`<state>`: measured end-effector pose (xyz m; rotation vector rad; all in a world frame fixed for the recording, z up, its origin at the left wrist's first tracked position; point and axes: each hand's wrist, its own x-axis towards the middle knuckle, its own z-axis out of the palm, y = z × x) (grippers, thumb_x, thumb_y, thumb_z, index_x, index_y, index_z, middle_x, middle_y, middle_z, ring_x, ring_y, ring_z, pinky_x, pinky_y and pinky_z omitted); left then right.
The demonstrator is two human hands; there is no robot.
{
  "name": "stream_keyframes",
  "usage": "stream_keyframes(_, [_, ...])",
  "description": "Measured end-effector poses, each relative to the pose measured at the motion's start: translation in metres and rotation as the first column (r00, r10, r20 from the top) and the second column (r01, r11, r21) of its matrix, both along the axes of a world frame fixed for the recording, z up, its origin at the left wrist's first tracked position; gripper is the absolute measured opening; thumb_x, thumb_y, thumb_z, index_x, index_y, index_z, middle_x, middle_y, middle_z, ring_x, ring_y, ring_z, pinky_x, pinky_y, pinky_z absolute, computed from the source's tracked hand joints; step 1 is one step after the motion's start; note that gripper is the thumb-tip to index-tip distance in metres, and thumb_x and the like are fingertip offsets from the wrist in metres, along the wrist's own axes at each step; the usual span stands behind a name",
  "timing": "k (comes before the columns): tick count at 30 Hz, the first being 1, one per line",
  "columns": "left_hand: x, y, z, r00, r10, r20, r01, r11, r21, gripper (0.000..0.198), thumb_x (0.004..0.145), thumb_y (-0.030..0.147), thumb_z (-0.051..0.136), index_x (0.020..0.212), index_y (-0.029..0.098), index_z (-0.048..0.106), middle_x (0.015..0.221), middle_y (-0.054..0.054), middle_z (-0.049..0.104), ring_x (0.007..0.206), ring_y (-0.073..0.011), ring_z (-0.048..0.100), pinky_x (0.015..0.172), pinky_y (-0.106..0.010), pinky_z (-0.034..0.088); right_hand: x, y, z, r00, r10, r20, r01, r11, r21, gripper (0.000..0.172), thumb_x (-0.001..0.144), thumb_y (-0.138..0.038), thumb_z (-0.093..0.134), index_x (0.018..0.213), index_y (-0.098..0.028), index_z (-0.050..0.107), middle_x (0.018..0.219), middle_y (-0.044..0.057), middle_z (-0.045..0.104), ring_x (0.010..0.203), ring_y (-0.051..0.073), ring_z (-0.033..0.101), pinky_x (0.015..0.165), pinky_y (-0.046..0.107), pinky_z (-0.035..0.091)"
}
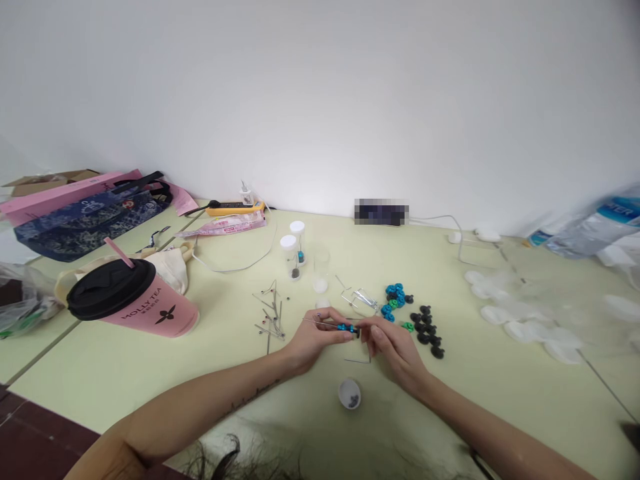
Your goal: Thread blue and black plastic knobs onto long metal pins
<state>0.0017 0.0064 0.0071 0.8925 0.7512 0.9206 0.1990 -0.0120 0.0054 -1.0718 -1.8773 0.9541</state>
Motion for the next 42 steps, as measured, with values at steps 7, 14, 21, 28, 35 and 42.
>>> stream_keyframes(7, [0.0001, 0.0012, -0.0002, 1.000, 0.007, -0.004, -0.007, 1.000, 0.002, 0.022, 0.061, 0.018, 0.082, 0.079, 0.013, 0.068, 0.079, -0.006, 0.072, 0.077, -0.0172, 0.066, 0.076, -0.030, 0.049, -0.0017, -0.0003, 0.0022, 1.000, -0.001, 0.004, 0.001, 1.000, -0.006, 0.033, 0.100, -0.035, 0.032, 0.102, -0.020, 0.061, 0.070, 0.001, 0.058, 0.062, 0.015, 0.054, 0.066, 0.028, 0.042])
stream_keyframes(14, [0.0004, 0.0009, 0.0011, 1.000, 0.015, 0.003, -0.015, 1.000, -0.015, 0.023, 0.060, 0.019, 0.082, 0.078, 0.014, 0.069, 0.077, -0.005, 0.071, 0.075, -0.0166, 0.065, 0.074, -0.030, 0.049, -0.0014, -0.0011, 0.0028, 1.000, -0.014, -0.002, 0.014, 1.000, 0.000, 0.033, 0.099, -0.037, 0.031, 0.107, -0.019, 0.058, 0.070, 0.001, 0.058, 0.062, 0.016, 0.055, 0.065, 0.028, 0.043])
stream_keyframes(21, [0.0003, 0.0010, 0.0021, 1.000, 0.016, -0.012, -0.016, 1.000, -0.005, 0.024, 0.060, 0.020, 0.083, 0.078, 0.013, 0.069, 0.078, -0.006, 0.071, 0.076, -0.0173, 0.065, 0.075, -0.031, 0.049, -0.0012, -0.0008, 0.0045, 1.000, -0.007, 0.006, 0.007, 1.000, 0.004, 0.035, 0.099, -0.037, 0.031, 0.107, -0.019, 0.060, 0.071, 0.002, 0.059, 0.061, 0.016, 0.055, 0.065, 0.029, 0.043])
stream_keyframes(28, [0.0001, 0.0015, 0.0002, 1.000, 0.010, 0.013, -0.010, 1.000, -0.013, 0.024, 0.060, 0.018, 0.082, 0.079, 0.013, 0.068, 0.080, -0.006, 0.072, 0.077, -0.0174, 0.066, 0.076, -0.031, 0.049, -0.0008, -0.0005, 0.0019, 1.000, -0.019, 0.010, 0.019, 1.000, 0.004, 0.034, 0.099, -0.037, 0.032, 0.108, -0.019, 0.059, 0.067, 0.001, 0.058, 0.062, 0.016, 0.056, 0.064, 0.028, 0.044])
stream_keyframes(35, [0.0005, 0.0010, 0.0009, 1.000, 0.011, 0.012, -0.011, 1.000, -0.024, 0.025, 0.059, 0.019, 0.083, 0.079, 0.013, 0.068, 0.080, -0.007, 0.073, 0.076, -0.0185, 0.066, 0.076, -0.032, 0.049, -0.0011, -0.0007, 0.0021, 1.000, -0.012, 0.007, 0.012, 1.000, 0.000, 0.034, 0.099, -0.038, 0.032, 0.106, -0.019, 0.060, 0.068, 0.001, 0.058, 0.061, 0.016, 0.056, 0.063, 0.028, 0.044])
stream_keyframes(42, [0.0008, 0.0011, 0.0018, 1.000, 0.016, 0.006, -0.016, 0.999, -0.029, 0.025, 0.059, 0.020, 0.083, 0.079, 0.013, 0.068, 0.080, -0.007, 0.072, 0.077, -0.0183, 0.066, 0.076, -0.032, 0.049, -0.0012, -0.0007, 0.0028, 1.000, -0.011, 0.007, 0.011, 1.000, -0.011, 0.033, 0.099, -0.038, 0.031, 0.109, -0.019, 0.057, 0.069, 0.001, 0.058, 0.062, 0.016, 0.055, 0.065, 0.028, 0.043])
